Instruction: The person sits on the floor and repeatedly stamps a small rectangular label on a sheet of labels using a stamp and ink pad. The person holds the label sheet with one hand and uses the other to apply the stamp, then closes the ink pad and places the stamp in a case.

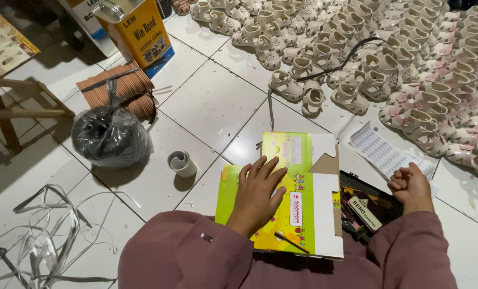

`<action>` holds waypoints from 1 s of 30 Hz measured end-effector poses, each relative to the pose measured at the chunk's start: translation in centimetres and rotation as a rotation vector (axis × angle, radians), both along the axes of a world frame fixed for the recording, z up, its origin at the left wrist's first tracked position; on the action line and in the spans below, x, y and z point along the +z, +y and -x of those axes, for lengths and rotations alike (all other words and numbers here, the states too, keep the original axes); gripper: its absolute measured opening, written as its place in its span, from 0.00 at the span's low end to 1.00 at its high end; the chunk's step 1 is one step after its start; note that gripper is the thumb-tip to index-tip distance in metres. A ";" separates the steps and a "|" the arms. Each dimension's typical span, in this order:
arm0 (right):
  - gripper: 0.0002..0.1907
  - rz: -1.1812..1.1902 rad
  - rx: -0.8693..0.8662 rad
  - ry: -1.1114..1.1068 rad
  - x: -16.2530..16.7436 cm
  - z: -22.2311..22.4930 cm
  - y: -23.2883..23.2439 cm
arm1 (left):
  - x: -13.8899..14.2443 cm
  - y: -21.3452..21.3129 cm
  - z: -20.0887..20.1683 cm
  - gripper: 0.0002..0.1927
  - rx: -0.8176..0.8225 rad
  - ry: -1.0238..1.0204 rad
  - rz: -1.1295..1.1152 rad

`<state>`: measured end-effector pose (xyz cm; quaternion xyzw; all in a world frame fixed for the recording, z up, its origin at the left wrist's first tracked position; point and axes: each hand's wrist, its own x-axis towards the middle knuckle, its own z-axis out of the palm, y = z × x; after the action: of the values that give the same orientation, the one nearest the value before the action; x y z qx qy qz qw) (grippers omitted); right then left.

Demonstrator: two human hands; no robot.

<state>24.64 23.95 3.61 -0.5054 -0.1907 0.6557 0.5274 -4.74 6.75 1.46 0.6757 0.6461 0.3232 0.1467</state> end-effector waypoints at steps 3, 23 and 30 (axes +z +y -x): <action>0.44 -0.012 0.013 0.011 0.0 0.0 0.0 | 0.0 0.0 0.0 0.23 -0.001 0.000 -0.010; 0.10 -0.007 0.025 -0.001 0.3 0.2 -0.2 | 0.3 -0.1 0.0 0.23 -0.003 -0.012 0.008; 0.11 0.037 -0.040 0.070 1.2 0.9 -0.5 | 0.2 0.0 0.1 0.23 -0.001 -0.004 -0.002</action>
<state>23.73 23.44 4.80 -0.4956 -0.1500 0.6657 0.5373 -4.80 6.73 1.66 0.6755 0.6452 0.3251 0.1475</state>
